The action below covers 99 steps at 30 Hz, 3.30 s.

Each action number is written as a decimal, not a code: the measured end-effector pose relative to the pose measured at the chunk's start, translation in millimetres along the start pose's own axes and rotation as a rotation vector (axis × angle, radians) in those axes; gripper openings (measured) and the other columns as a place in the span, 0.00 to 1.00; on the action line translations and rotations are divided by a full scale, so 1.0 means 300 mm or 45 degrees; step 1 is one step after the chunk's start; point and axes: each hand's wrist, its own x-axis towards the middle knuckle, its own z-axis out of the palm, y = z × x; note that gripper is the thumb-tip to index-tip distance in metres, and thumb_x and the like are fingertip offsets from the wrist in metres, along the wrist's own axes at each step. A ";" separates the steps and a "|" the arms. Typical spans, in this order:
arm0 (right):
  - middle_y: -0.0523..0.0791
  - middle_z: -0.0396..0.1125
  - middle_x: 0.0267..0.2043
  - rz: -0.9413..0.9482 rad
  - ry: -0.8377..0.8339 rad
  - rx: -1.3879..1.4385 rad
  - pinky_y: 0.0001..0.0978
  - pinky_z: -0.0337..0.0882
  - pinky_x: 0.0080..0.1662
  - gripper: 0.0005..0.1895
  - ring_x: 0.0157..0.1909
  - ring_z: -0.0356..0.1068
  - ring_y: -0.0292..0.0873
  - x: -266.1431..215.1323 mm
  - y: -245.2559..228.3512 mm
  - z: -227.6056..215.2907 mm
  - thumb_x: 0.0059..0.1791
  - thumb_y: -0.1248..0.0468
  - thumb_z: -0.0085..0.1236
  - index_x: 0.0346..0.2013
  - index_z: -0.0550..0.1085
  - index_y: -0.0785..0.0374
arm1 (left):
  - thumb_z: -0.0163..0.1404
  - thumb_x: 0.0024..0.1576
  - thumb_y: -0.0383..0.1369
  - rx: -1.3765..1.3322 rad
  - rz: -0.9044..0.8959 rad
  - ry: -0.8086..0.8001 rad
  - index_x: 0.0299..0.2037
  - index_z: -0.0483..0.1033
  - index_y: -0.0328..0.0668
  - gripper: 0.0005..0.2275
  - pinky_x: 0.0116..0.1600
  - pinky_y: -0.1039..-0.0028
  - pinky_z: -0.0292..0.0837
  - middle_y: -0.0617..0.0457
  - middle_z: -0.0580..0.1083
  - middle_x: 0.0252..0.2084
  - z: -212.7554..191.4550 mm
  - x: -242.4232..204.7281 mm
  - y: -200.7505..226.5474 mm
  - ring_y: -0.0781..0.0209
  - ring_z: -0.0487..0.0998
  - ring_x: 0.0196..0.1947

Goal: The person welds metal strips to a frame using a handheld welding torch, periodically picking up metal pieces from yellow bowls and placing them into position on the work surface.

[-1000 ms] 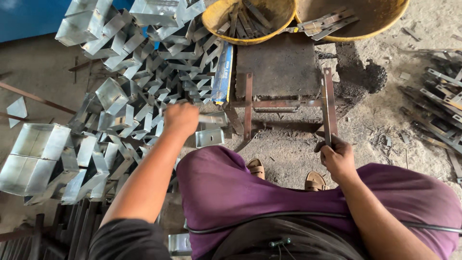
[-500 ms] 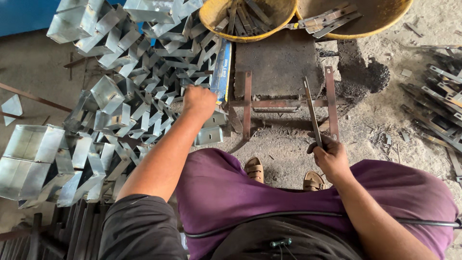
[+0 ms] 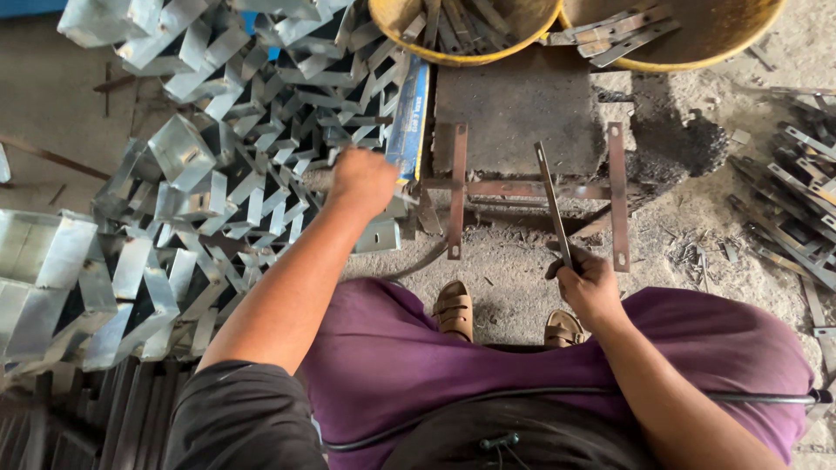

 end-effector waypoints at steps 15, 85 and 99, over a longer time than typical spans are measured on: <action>0.43 0.69 0.27 0.041 0.034 0.122 0.23 0.56 0.21 0.26 0.20 0.57 0.30 0.011 0.022 0.006 0.46 0.80 0.45 0.58 0.73 0.70 | 0.48 0.55 0.30 -0.079 0.130 0.375 0.27 0.83 0.52 0.10 0.52 0.63 0.70 0.54 0.80 0.32 0.021 -0.046 -0.055 0.59 0.81 0.38; 0.43 0.72 0.32 -0.017 0.224 0.019 0.22 0.59 0.21 0.27 0.20 0.59 0.29 -0.055 0.111 -0.133 0.48 0.72 0.56 0.63 0.71 0.67 | 0.62 0.46 0.30 -1.533 -0.698 0.659 0.51 0.77 0.23 0.22 0.58 0.62 0.73 0.32 0.74 0.49 0.138 0.125 0.544 0.39 0.77 0.49; 0.47 0.74 0.32 -0.067 0.179 0.149 0.23 0.60 0.20 0.27 0.18 0.61 0.30 -0.072 0.076 -0.135 0.50 0.72 0.54 0.66 0.67 0.70 | 0.62 0.45 0.33 -1.520 -0.568 0.654 0.53 0.77 0.29 0.25 0.59 0.58 0.71 0.32 0.76 0.47 0.107 0.084 0.497 0.36 0.76 0.51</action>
